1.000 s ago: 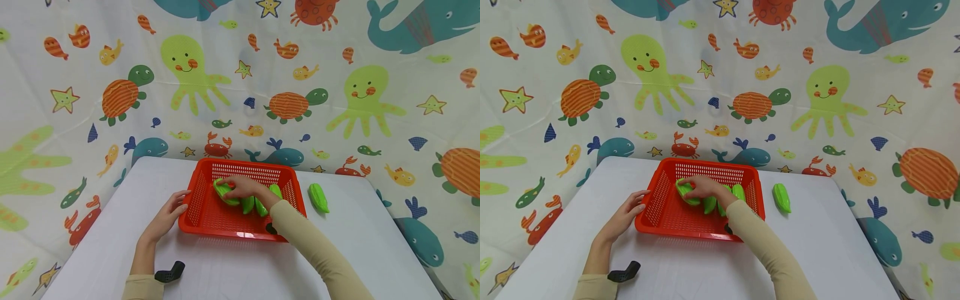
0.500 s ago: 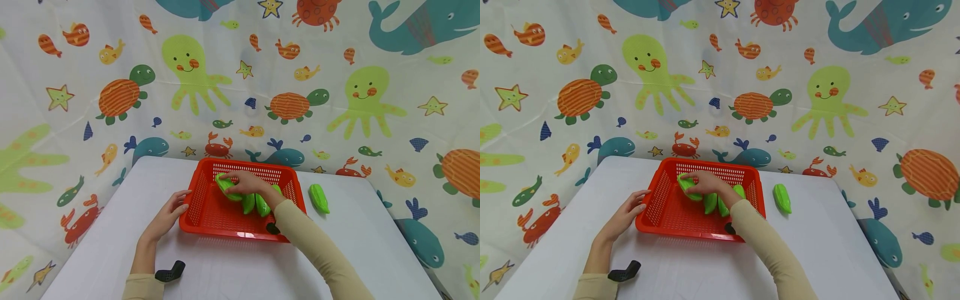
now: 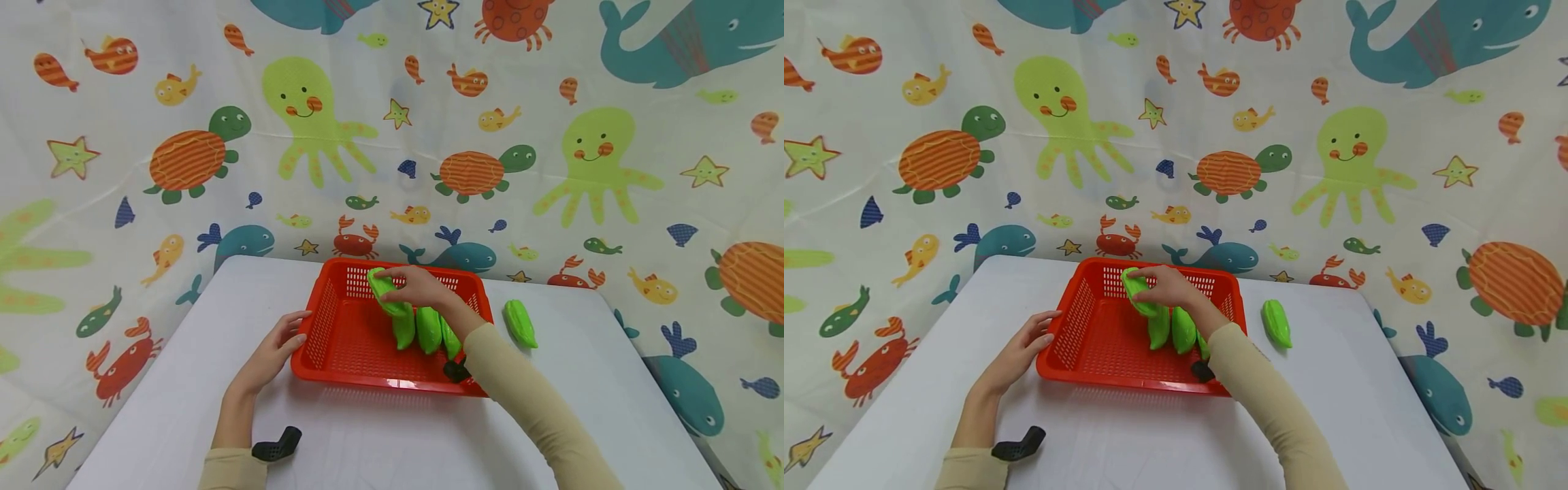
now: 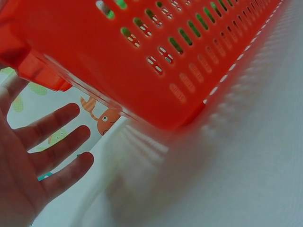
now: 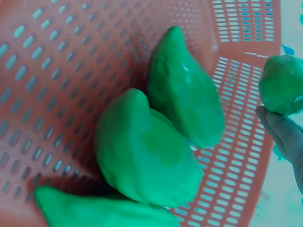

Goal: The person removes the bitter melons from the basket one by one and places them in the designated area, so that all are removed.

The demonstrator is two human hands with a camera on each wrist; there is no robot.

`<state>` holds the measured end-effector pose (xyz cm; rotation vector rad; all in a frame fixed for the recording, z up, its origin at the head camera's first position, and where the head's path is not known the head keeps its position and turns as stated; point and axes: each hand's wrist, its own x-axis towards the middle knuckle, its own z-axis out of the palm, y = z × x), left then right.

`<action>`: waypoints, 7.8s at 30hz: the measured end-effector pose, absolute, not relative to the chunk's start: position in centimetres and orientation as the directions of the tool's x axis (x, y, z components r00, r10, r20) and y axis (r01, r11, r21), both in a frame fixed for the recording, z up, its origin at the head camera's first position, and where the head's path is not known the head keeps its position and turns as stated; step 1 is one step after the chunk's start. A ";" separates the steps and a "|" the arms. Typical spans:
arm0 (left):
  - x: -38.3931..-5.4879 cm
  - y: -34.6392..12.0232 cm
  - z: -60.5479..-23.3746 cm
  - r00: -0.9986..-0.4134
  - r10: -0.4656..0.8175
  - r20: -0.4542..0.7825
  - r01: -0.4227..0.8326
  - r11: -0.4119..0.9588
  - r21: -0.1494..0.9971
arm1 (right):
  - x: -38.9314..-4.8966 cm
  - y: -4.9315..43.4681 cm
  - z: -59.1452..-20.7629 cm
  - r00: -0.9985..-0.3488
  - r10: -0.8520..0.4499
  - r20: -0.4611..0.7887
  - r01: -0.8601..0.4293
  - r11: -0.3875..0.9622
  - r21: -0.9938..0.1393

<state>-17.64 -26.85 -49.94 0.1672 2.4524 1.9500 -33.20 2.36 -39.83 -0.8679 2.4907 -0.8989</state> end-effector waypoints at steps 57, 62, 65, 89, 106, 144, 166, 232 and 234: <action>-17.9 -26.9 -50.3 -0.994 0.091 0.051 0.070 0.218 0.973 | -29.9 22.6 -38.2 -0.961 -0.267 -0.073 -0.077 0.512 -0.855; -17.9 -26.8 -50.3 -0.995 0.087 0.046 0.065 0.224 0.972 | -30.1 25.0 -39.9 -0.966 -0.221 -0.135 0.020 0.457 -0.889; -17.9 -26.8 -50.3 -0.995 0.087 0.050 0.068 0.225 0.972 | -30.2 26.2 -40.8 -0.965 -0.211 -0.154 0.051 0.426 -0.903; -18.0 -26.6 -50.1 -0.996 0.077 0.044 0.061 0.231 0.971 | -31.7 31.5 -45.0 -0.959 -0.053 -0.279 0.248 0.322 -0.914; -17.8 -26.6 -50.2 -0.996 0.083 0.044 0.062 0.224 0.973 | -32.4 33.2 -48.1 -0.937 -0.084 -0.339 0.287 0.368 -0.884; -18.0 -26.8 -50.6 -0.994 0.094 0.055 0.074 0.211 0.975 | -32.6 32.4 -48.6 -0.937 -0.092 -0.336 0.270 0.415 -0.868; -18.0 -26.8 -50.5 -0.994 0.100 0.054 0.073 0.205 0.976 | -32.8 32.8 -47.2 -0.961 0.050 -0.270 0.265 0.430 -0.863; -18.1 -26.8 -50.6 -0.994 0.098 0.052 0.071 0.208 0.976 | -25.9 15.5 -30.8 -0.962 -0.134 0.238 -0.260 0.182 -0.948; -18.1 -26.8 -50.6 -0.994 0.099 0.055 0.074 0.206 0.976 | -25.9 15.2 -30.7 -0.958 -0.141 0.249 -0.272 0.177 -0.946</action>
